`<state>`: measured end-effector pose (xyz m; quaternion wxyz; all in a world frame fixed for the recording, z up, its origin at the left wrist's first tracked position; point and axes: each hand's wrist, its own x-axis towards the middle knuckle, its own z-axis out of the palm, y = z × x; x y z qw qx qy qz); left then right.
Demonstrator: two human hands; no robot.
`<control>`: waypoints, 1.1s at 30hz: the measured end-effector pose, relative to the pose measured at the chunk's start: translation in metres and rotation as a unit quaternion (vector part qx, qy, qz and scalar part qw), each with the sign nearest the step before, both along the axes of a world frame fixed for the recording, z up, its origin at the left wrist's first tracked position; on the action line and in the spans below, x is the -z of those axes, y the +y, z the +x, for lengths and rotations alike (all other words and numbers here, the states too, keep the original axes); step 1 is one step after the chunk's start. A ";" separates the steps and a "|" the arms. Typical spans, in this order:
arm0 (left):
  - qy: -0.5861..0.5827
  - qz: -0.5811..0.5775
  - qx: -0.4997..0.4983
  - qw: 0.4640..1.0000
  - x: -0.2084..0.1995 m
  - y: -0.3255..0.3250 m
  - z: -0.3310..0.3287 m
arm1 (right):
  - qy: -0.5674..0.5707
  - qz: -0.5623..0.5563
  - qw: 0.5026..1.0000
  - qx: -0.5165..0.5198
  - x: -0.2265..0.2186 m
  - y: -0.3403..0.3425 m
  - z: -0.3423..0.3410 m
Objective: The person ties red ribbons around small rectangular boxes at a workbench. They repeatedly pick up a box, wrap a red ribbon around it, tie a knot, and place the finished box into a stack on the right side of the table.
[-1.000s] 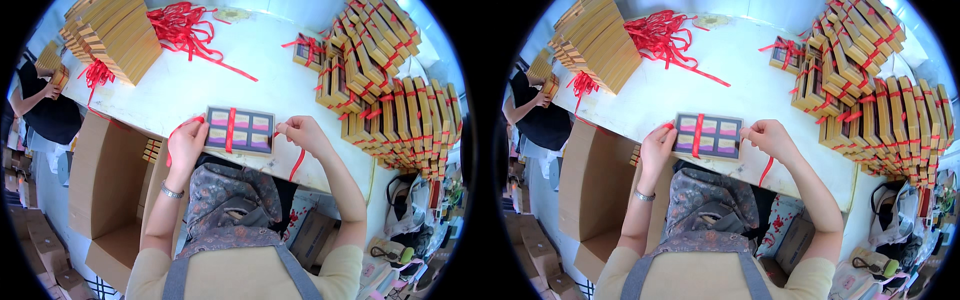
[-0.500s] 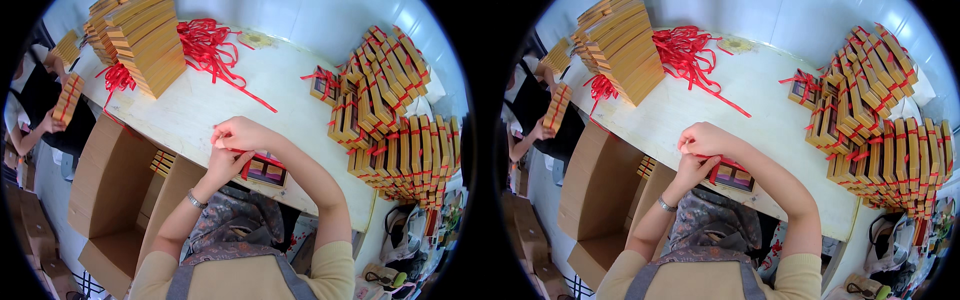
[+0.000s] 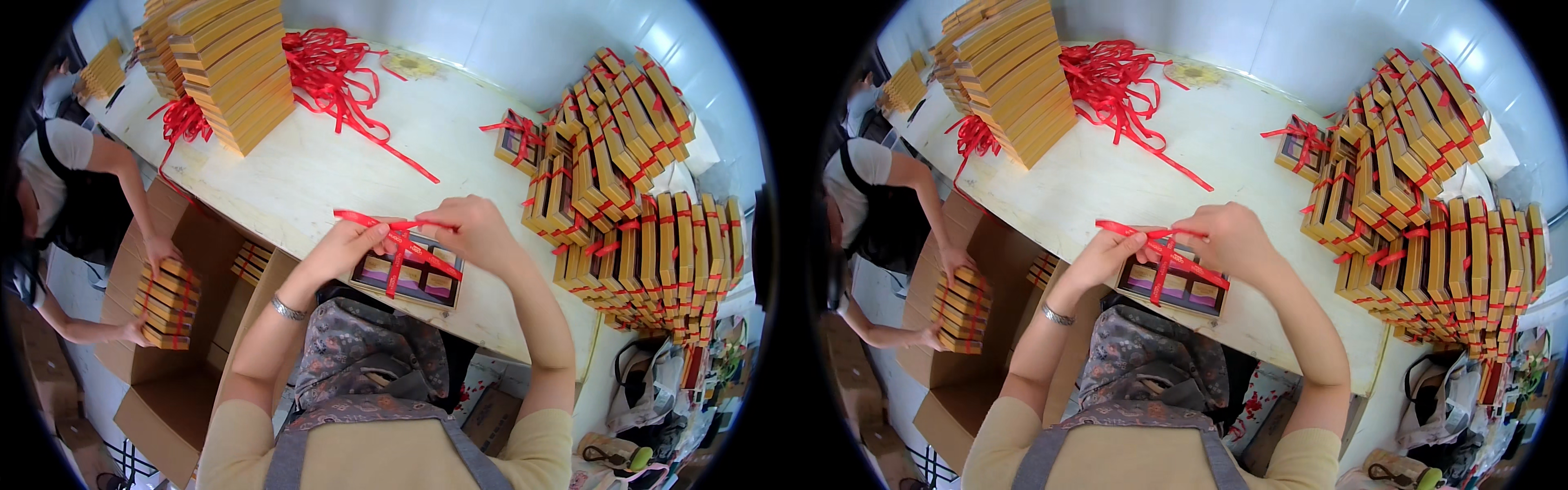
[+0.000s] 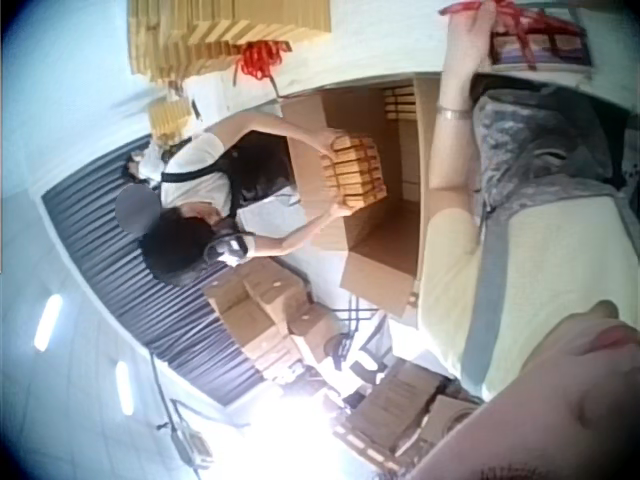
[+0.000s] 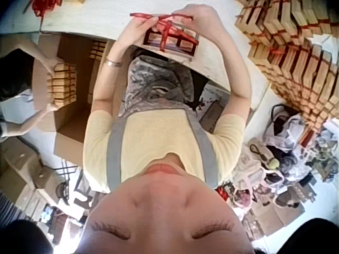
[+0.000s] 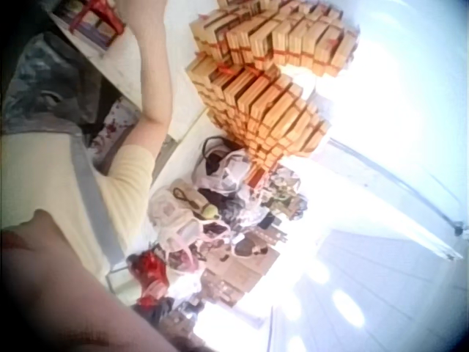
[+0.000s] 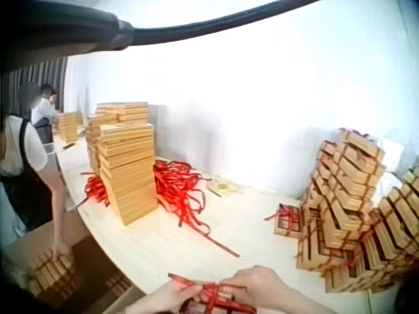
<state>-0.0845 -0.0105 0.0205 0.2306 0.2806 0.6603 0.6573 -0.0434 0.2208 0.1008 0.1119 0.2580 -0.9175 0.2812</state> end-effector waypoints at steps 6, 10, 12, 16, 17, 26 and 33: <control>-0.101 0.022 0.076 0.992 -0.014 -0.011 -0.015 | 0.214 0.176 0.960 -0.042 0.012 -0.031 0.040; 0.356 -0.111 0.021 0.928 -0.024 -0.017 -0.006 | -0.055 -0.100 0.983 -0.145 0.017 -0.025 0.041; 0.605 -0.106 -0.042 0.788 -0.022 -0.016 -0.005 | -0.314 -0.380 0.869 -0.048 0.042 0.010 0.005; 0.677 -0.045 -0.134 0.722 -0.009 -0.008 0.002 | -0.363 -0.241 0.892 -0.118 0.049 -0.013 -0.030; 0.673 -0.031 -0.152 0.723 -0.009 -0.007 0.002 | -0.376 -0.150 0.904 -0.139 0.040 -0.020 -0.029; 0.239 0.113 -0.107 0.958 0.011 -0.017 0.020 | -0.290 -0.259 0.921 0.018 0.055 -0.005 -0.024; 0.375 -0.061 -0.135 0.915 0.030 -0.032 0.025 | -0.400 -0.384 0.831 -0.037 0.070 -0.013 -0.010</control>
